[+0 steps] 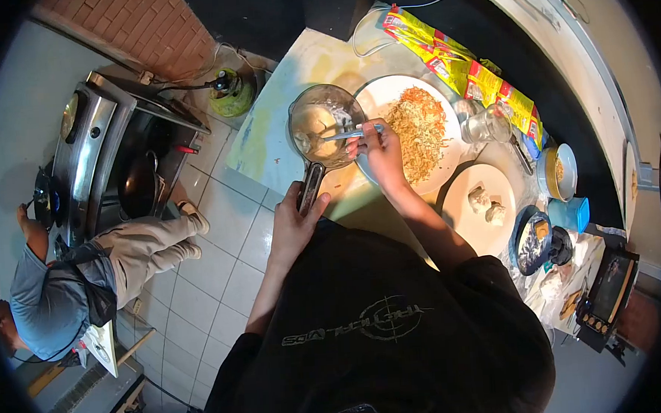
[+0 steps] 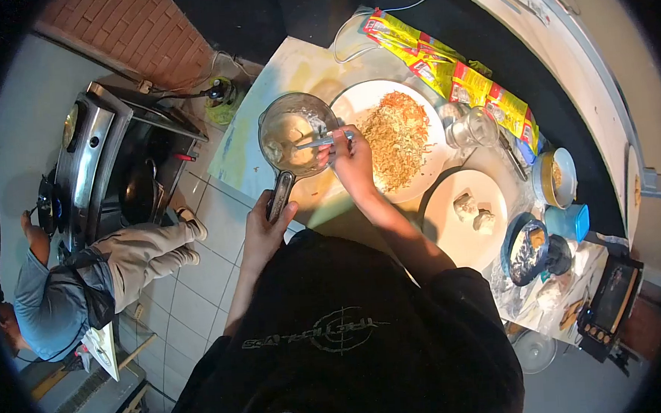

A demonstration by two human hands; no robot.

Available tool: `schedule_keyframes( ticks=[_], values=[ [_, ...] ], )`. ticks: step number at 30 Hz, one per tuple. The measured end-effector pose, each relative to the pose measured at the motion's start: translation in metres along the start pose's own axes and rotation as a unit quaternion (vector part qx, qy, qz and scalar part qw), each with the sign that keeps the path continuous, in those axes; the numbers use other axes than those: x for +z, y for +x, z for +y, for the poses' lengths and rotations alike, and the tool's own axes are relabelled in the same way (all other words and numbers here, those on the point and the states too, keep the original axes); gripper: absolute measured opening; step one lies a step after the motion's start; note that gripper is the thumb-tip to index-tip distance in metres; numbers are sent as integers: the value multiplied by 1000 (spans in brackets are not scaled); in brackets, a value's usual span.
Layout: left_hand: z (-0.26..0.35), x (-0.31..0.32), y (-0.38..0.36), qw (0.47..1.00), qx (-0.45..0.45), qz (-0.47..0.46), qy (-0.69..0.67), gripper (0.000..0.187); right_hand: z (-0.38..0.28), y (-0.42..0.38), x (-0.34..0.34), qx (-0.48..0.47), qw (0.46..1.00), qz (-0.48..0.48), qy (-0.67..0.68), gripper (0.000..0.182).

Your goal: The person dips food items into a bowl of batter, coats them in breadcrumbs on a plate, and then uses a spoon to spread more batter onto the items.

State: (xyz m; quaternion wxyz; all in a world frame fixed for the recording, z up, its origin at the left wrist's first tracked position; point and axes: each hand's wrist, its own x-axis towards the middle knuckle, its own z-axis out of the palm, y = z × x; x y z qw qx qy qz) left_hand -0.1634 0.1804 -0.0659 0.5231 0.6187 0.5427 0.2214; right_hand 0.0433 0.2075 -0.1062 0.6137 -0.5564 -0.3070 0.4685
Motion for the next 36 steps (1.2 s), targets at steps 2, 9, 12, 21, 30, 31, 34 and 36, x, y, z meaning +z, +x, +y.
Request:
schedule_keyframes(
  ticks=[2,9,12,21,30,31,34,36],
  values=[
    [2,-2,1,1000,-21,3,12,43,2,3,-3,22,998,30,46,20],
    [0,-1,-3,1000,-3,14,4,43,-6,-5,0,-45,998,31,-44,19],
    [-5,0,-3,1000,-1,22,-5,43,-12,-15,10,-108,985,44,-123,15],
    [-14,5,-5,999,-2,28,-33,44,-15,-50,-2,-358,869,-6,-340,15],
    [-10,0,-5,999,-25,19,-36,44,-21,-45,-4,-386,855,-74,-337,18],
    [-10,1,-6,999,-24,22,-39,43,-19,-45,-3,-385,853,-78,-345,16],
    [-8,2,-8,998,-26,27,-46,42,-10,-43,-1,-358,866,-78,-339,13],
    [-8,2,-9,998,-26,27,-50,42,-9,-43,1,-331,882,-70,-327,11]
  ],
)
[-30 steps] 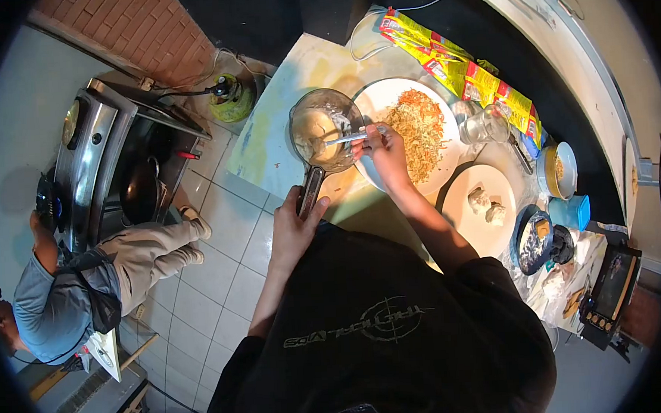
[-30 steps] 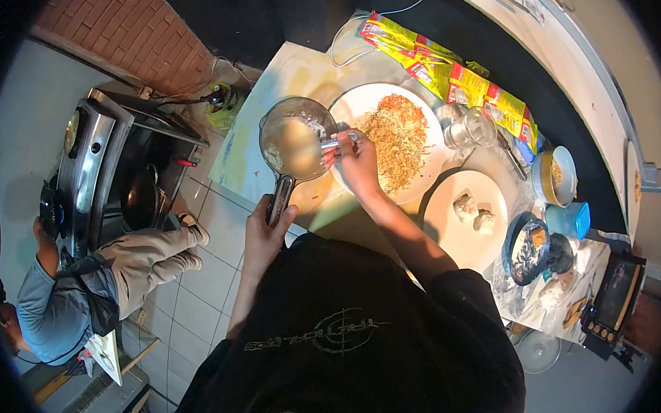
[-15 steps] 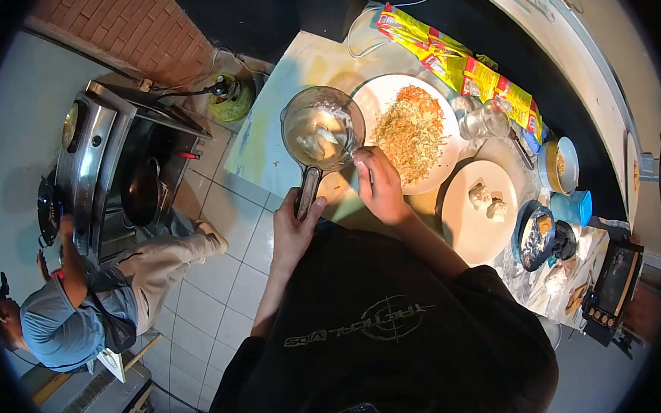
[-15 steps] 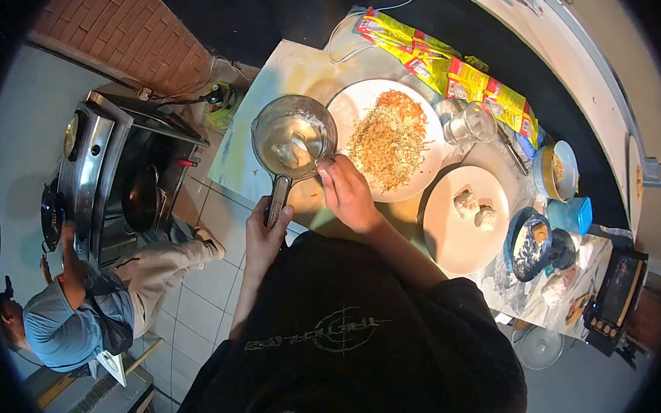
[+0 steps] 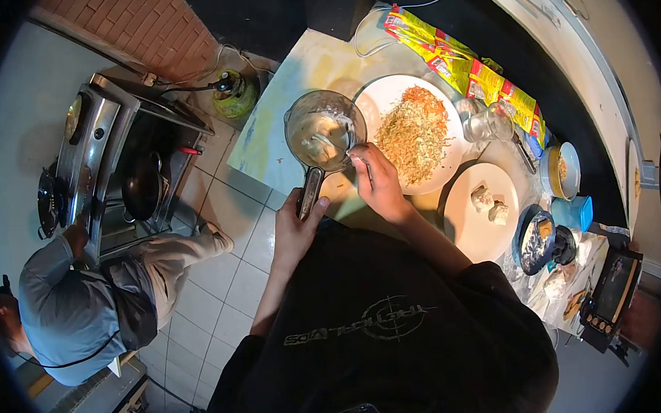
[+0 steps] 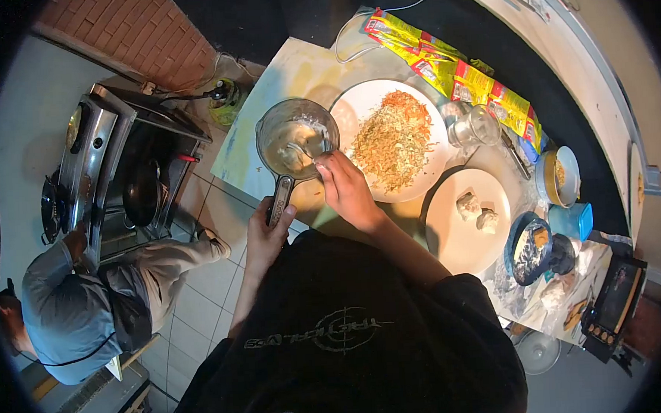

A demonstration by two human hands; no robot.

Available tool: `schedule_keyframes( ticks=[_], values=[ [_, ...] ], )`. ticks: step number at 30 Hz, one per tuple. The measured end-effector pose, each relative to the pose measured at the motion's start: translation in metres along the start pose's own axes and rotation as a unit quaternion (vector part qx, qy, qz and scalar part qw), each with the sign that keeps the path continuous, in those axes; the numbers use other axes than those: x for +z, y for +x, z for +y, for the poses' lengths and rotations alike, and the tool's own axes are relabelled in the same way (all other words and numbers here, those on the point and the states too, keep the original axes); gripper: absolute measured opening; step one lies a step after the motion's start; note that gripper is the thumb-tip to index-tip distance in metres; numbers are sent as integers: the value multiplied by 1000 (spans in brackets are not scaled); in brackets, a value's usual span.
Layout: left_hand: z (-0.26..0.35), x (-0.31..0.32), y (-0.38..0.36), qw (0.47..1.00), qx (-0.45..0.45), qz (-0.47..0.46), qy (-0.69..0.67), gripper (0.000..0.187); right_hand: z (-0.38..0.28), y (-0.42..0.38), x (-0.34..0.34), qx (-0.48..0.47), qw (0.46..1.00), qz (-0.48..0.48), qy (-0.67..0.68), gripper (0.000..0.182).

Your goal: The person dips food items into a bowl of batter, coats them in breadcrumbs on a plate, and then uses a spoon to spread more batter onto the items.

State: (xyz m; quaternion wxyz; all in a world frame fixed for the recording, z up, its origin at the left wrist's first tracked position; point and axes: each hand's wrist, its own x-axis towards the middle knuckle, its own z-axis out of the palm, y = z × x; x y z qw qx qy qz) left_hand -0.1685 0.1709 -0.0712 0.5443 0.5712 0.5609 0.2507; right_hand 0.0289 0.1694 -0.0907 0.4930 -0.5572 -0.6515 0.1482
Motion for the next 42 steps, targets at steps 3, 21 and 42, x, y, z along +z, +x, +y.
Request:
schedule_keyframes(
  ticks=[3,21,42],
  values=[
    [0,-1,0,1000,13,-3,5,41,-2,0,1,13,1000,18,10,9],
    [8,1,-2,997,59,18,54,47,16,3,-6,353,871,153,305,18],
    [19,-9,0,957,84,-130,-244,25,-71,2,-46,12,990,142,-3,8]
  ],
)
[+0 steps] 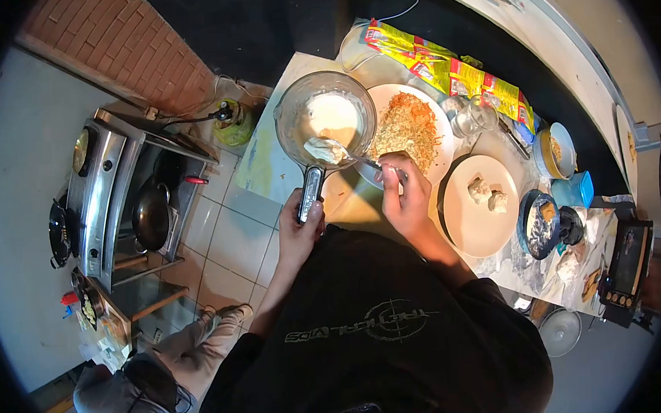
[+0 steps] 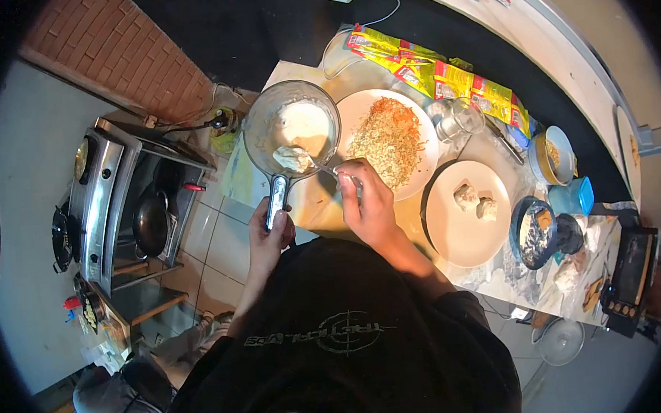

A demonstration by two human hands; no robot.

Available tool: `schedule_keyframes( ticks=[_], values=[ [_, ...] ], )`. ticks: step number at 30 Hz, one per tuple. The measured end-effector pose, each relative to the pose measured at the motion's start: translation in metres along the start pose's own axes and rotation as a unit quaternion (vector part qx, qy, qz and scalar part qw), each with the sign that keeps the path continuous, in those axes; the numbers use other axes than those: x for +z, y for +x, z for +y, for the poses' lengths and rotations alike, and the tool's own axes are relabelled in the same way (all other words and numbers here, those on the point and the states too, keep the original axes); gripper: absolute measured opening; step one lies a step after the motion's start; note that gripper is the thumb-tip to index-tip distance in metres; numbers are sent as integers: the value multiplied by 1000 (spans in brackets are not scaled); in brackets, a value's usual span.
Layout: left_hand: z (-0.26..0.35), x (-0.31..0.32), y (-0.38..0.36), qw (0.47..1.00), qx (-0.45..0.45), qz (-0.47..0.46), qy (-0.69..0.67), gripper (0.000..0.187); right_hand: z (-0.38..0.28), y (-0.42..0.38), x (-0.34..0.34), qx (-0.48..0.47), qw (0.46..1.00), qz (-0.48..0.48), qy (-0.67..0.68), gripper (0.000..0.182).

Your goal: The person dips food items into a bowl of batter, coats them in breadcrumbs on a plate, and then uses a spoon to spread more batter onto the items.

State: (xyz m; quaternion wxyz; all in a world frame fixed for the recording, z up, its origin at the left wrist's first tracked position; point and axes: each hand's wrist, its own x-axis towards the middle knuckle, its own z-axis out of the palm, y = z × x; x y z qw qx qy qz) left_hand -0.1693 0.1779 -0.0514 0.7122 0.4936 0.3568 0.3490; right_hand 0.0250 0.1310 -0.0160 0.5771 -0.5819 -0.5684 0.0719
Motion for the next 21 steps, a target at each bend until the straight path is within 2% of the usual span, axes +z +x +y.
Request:
schedule_keyframes(
  ticks=[5,7,9,11,17,21],
  values=[
    [1,4,5,997,11,15,73,27,-12,0,10,26,999,27,-16,5],
    [-1,0,6,996,7,3,87,25,-11,3,13,209,976,62,22,6],
    [-4,-3,8,995,-3,-10,101,24,3,6,16,233,965,104,60,13],
    [-6,-3,9,999,-30,-7,35,24,15,4,11,275,938,153,143,15],
    [0,1,12,992,-100,-72,21,21,19,-1,-19,274,931,183,154,16],
    [8,14,6,989,-90,-117,-1,18,2,-2,-44,234,938,220,133,17]
  ],
)
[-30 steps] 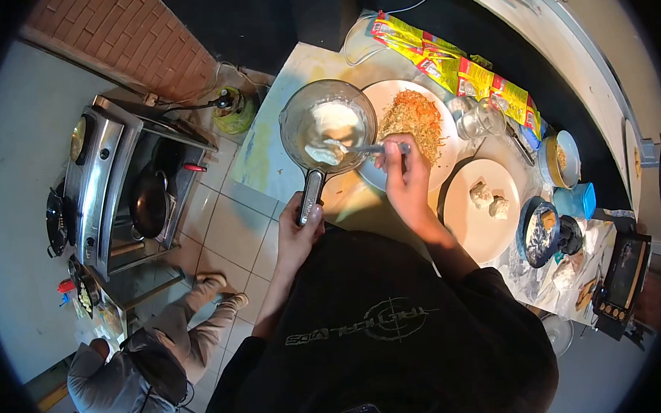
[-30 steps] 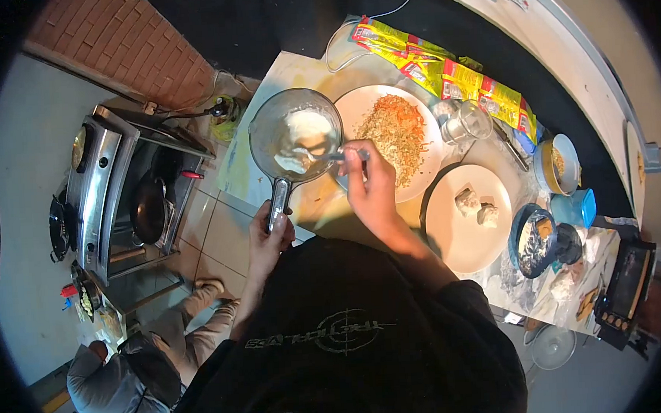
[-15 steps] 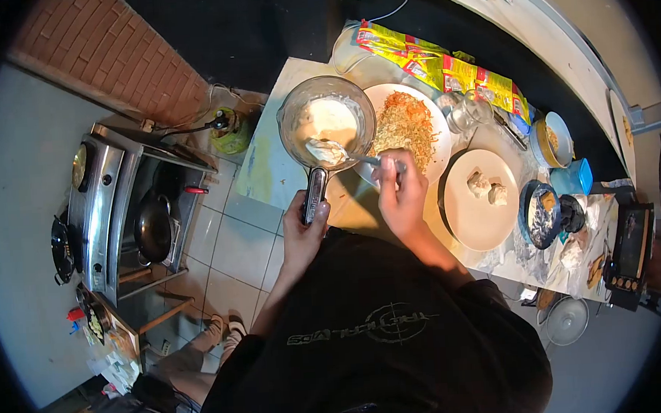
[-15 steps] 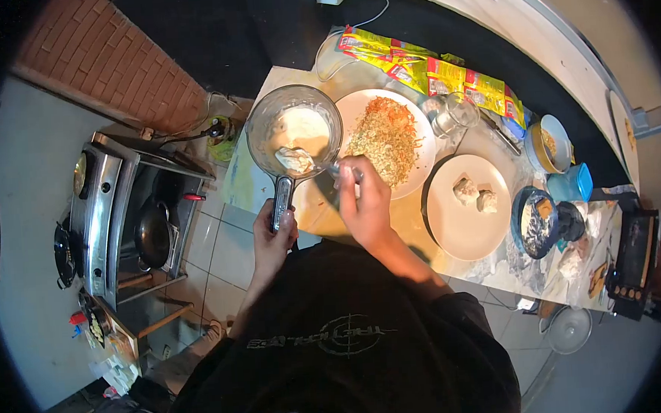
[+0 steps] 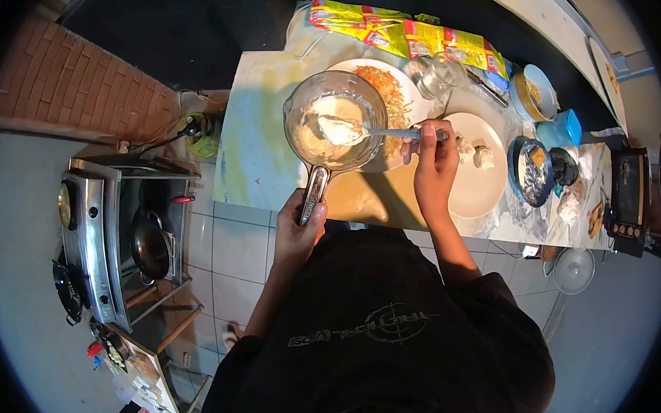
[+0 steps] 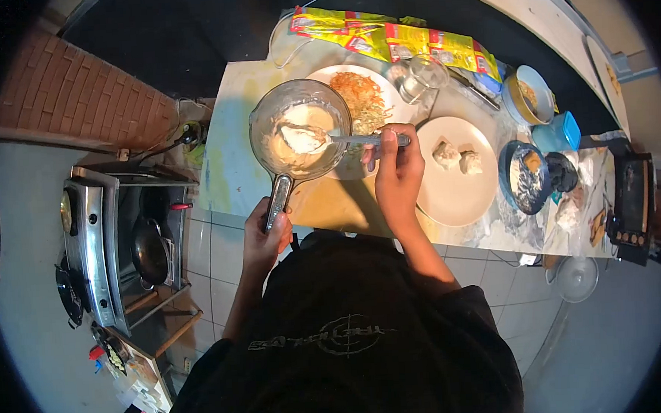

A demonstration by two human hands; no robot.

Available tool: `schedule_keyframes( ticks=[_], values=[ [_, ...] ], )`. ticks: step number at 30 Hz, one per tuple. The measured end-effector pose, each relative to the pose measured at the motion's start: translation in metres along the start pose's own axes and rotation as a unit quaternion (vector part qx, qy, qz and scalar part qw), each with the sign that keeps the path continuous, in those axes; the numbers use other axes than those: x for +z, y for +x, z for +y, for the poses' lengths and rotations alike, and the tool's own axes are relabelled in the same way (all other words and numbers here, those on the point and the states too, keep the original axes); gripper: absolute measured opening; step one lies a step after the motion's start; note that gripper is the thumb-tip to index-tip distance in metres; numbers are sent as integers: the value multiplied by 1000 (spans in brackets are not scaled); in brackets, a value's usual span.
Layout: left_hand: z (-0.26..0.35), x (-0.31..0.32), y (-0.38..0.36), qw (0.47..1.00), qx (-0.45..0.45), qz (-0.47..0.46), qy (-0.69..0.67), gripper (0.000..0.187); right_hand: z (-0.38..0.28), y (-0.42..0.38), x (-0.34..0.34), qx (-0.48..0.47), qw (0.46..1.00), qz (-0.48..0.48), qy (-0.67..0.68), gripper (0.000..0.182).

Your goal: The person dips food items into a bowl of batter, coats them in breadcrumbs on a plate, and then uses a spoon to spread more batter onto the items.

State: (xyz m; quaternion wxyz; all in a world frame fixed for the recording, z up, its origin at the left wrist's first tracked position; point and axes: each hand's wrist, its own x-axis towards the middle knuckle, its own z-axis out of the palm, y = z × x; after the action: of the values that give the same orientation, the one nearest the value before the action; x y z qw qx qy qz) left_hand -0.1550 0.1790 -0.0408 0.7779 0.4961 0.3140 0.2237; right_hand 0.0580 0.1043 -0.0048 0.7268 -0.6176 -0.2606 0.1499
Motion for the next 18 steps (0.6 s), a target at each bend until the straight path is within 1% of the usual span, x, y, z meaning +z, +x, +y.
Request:
schedule_keyframes(
  ticks=[3,6,8,9,10,13,16,18],
  values=[
    [11,20,-3,999,5,-26,30,17,-9,2,-18,-17,1000,14,0,17],
    [19,44,-6,998,-15,-45,30,18,-11,6,-43,-14,1000,28,-2,18],
    [18,58,-6,997,-20,-49,63,20,-15,8,-64,9,1000,24,11,19],
    [15,65,-6,996,-23,-59,64,20,-14,8,-71,9,998,33,52,20],
    [10,70,-5,996,-28,-53,67,20,-13,8,-80,1,998,35,52,19],
    [0,89,-4,995,-37,-50,76,22,-15,6,-109,26,998,45,44,19],
    [-8,103,-4,992,-41,-51,104,23,-12,3,-133,24,995,49,83,19],
    [-9,111,-2,991,-71,-47,101,25,-12,2,-149,24,994,59,90,19]
  ],
)
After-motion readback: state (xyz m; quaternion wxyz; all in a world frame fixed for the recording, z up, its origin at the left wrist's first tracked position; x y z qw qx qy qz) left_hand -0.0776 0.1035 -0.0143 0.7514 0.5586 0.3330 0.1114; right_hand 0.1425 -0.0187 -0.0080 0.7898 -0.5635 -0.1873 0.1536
